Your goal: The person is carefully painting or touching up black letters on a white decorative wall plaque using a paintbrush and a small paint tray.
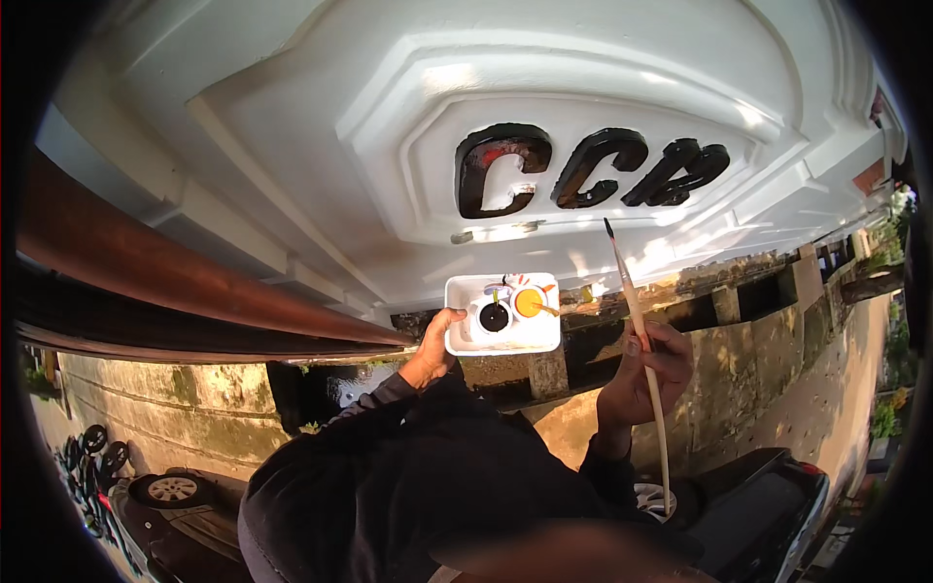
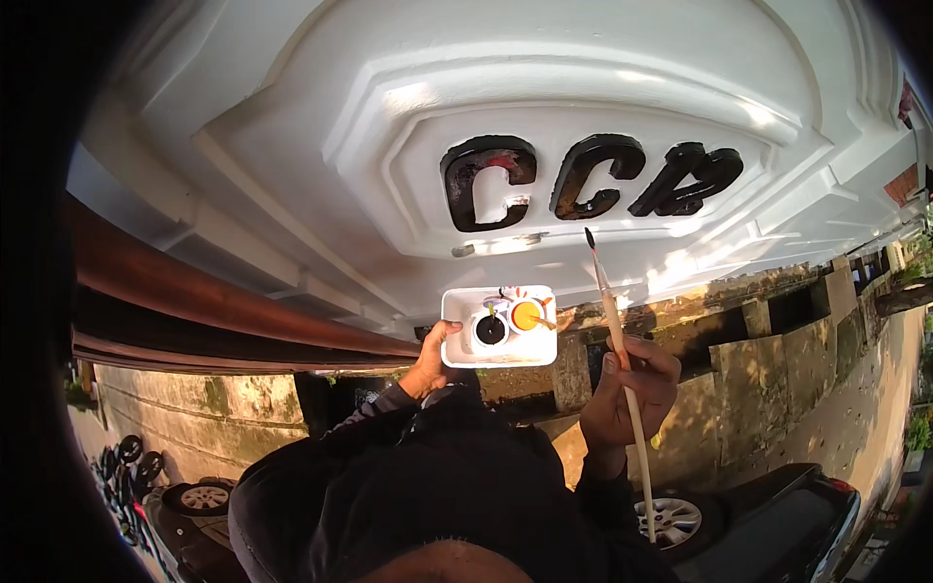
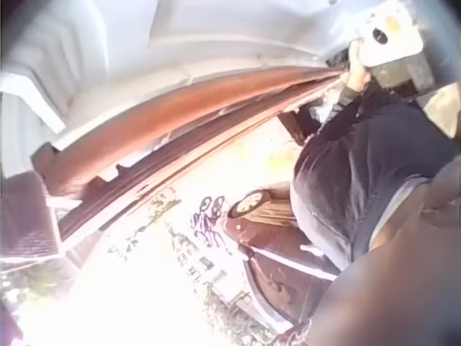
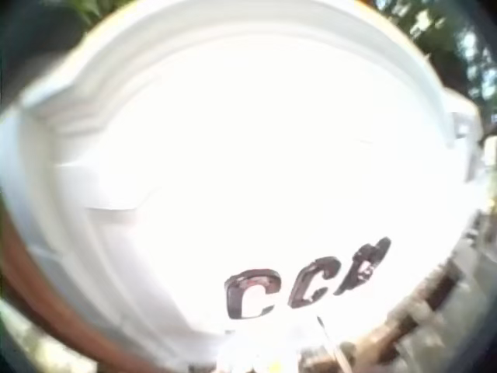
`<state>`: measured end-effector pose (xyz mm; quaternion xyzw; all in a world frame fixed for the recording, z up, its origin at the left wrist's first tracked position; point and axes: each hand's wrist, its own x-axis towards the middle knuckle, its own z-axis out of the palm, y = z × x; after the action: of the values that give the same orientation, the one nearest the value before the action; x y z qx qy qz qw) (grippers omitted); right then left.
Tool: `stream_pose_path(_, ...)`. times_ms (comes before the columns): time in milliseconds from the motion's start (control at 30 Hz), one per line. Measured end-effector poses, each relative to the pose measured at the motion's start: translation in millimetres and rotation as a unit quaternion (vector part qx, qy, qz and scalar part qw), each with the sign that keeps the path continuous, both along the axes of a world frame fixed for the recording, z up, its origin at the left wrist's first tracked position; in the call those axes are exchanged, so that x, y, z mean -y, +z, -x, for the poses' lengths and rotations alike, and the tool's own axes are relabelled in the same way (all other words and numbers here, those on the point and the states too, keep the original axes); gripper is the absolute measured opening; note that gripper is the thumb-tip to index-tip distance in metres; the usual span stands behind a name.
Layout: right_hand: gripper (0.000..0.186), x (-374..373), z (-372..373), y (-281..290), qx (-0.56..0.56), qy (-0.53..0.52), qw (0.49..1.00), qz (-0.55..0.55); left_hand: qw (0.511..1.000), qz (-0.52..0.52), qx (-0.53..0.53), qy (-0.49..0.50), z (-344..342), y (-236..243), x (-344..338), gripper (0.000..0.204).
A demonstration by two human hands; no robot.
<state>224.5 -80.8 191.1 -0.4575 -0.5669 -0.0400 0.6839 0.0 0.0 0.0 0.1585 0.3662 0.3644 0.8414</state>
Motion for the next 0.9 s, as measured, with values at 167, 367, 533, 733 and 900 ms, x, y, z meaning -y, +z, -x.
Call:
stream_pose_path(167, 0.019, -12, -23, -18, -0.071, 0.020, 0.997, 0.023, 0.998, 0.038, -0.021, 0.038, -35, -19, 20, 0.065)
stream_pose_path(367, 0.024, -54, -7, -9, -0.112, 0.078, 0.991, 0.017, 1.000, -0.023, 0.014, -0.007, -20, -12, 3, 0.046)
stream_pose_path(533, 0.028, -80, 14, 7, -0.056, 0.149, 0.986, 0.047, 0.998, -0.048, 0.016, -0.049, -13, -34, -5, 0.043)
stream_pose_path(733, 0.033, -103, 42, 21, 0.151, 0.178, 0.969, 0.077, 0.997, -0.075, 0.012, -0.030, -11, -36, -8, 0.040)
stream_pose_path(900, 0.032, -106, 31, 55, 0.096, 0.109, 0.989, -0.020, 0.994, -0.100, -0.040, 0.022, -12, -32, -9, 0.048)
